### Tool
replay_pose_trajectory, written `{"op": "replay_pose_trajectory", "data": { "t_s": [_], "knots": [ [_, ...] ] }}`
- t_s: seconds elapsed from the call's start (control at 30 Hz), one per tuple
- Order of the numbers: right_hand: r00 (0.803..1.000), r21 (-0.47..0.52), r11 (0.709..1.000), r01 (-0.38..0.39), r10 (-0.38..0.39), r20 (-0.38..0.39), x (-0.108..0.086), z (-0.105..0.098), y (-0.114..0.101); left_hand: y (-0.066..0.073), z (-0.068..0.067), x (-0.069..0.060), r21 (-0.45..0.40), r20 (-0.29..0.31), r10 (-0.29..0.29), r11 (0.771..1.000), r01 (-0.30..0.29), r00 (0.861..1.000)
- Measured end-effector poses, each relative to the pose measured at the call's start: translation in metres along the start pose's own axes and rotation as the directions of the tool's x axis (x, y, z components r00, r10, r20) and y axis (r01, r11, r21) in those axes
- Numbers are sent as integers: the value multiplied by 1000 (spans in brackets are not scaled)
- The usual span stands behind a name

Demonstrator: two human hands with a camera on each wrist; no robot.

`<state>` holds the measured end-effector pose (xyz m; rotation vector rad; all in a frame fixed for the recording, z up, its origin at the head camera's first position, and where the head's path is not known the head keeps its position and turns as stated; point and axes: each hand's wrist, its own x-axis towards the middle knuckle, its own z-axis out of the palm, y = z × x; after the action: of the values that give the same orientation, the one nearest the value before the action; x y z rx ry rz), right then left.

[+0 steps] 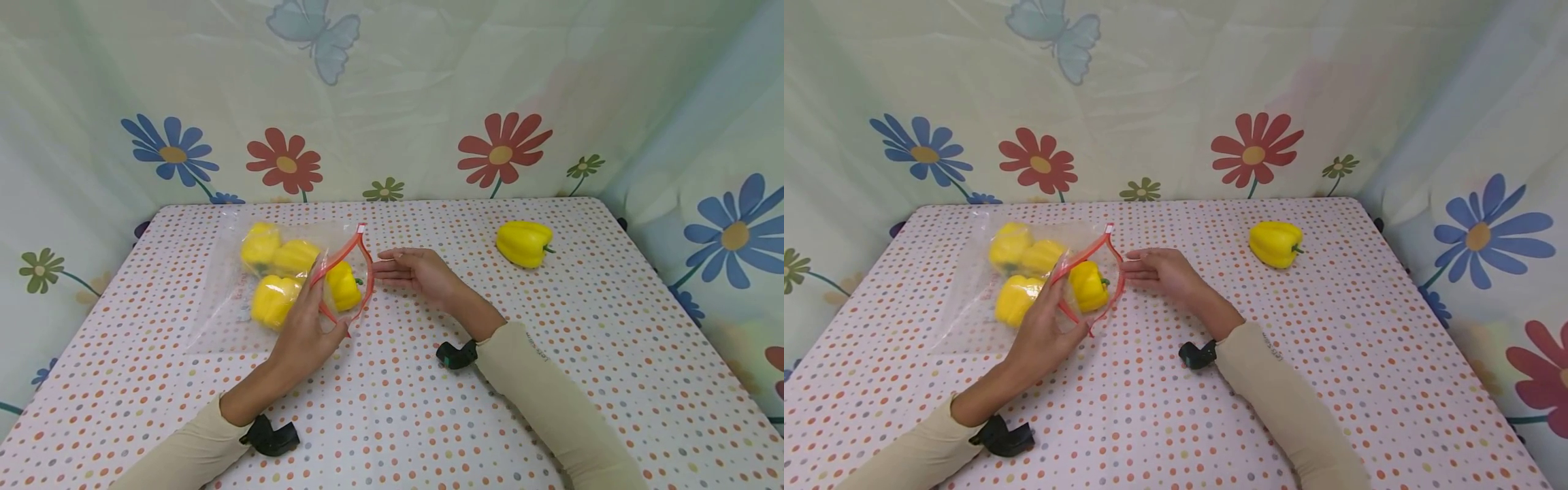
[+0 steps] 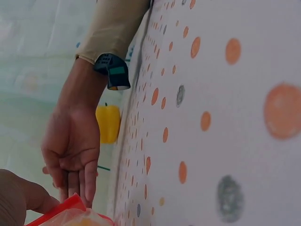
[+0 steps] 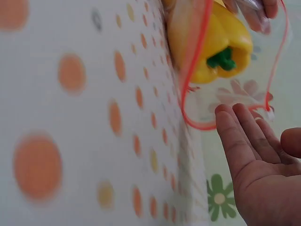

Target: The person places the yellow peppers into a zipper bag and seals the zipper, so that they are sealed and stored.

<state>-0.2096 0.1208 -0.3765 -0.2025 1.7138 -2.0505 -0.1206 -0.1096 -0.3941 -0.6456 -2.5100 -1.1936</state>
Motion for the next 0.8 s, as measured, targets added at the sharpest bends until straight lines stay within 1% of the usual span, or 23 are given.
{"op": "replay_pose_trajectory", "data": {
  "t_s": [0.1,0.17,0.4,0.57,0.63,0.77,0.8],
  "knots": [
    [998,-49,998,38,-40,-42,-9,-10,-8,0,0,0,-4,-3,5,1000,-5,1000],
    [996,-58,997,59,-63,-65,-14,-18,-14,0,0,0,-4,-5,4,1000,-5,1000],
    [986,-24,994,106,-108,-123,-33,-51,-29,0,-1,0,-17,-8,10,1000,-11,1000],
    [976,-35,992,123,-127,-175,-47,-70,-36,-1,-1,0,-24,-17,9,1000,-9,1000],
    [971,-40,990,137,-142,-194,-53,-76,-39,-2,-1,1,-20,-22,8,1000,-9,1000],
    [955,-46,979,197,-203,-217,-65,-87,-43,-3,-1,2,-5,-24,-6,1000,6,1000],
    [948,-57,975,213,-220,-228,-67,-90,-44,-3,-1,2,-2,-23,-13,1000,13,1000]
  ]
}}
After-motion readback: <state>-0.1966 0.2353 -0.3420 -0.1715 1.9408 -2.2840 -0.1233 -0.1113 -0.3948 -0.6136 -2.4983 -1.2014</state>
